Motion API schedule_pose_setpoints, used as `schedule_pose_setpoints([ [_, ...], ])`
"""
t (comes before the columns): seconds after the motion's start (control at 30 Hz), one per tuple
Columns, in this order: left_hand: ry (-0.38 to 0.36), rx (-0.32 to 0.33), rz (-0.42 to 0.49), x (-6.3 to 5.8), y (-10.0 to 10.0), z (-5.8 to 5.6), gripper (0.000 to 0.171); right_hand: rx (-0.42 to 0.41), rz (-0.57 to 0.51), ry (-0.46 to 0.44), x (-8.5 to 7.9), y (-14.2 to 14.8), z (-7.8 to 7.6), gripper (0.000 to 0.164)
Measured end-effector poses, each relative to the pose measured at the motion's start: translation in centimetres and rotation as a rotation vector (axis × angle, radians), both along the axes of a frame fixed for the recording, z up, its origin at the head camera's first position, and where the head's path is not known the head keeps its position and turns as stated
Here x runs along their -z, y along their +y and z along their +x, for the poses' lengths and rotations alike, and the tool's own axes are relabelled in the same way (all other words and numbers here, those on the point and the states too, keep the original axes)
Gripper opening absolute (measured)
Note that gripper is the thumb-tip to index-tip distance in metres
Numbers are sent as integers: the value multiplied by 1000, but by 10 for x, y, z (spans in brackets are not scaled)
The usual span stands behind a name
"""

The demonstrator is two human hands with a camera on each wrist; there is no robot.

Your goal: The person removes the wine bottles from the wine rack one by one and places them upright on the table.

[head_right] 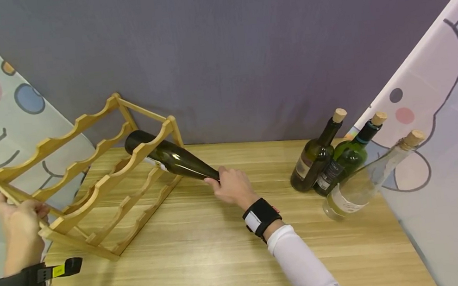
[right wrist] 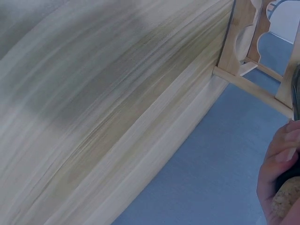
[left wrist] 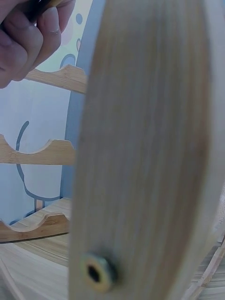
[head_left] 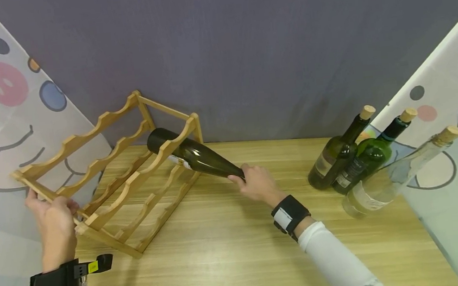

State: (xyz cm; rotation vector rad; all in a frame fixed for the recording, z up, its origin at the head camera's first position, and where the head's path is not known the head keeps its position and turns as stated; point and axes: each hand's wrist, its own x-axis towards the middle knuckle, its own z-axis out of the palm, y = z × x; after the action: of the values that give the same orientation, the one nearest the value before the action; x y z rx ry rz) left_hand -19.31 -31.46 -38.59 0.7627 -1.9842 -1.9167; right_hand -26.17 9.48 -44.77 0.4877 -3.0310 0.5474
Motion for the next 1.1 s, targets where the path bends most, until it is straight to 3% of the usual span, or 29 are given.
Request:
schedule_pose_setpoints([
  [0.33, -16, 21, 6, 0, 2, -1, 76, 14, -66, -49, -2, 14, 6, 50],
  [0.53, 15, -1, 42, 0, 1, 0, 73, 22, -85, -69, -6, 22, 7, 52],
  [1.1, 13, 1, 10, 1, 1, 1, 73, -11, -147, -98, -8, 48, 18, 44],
])
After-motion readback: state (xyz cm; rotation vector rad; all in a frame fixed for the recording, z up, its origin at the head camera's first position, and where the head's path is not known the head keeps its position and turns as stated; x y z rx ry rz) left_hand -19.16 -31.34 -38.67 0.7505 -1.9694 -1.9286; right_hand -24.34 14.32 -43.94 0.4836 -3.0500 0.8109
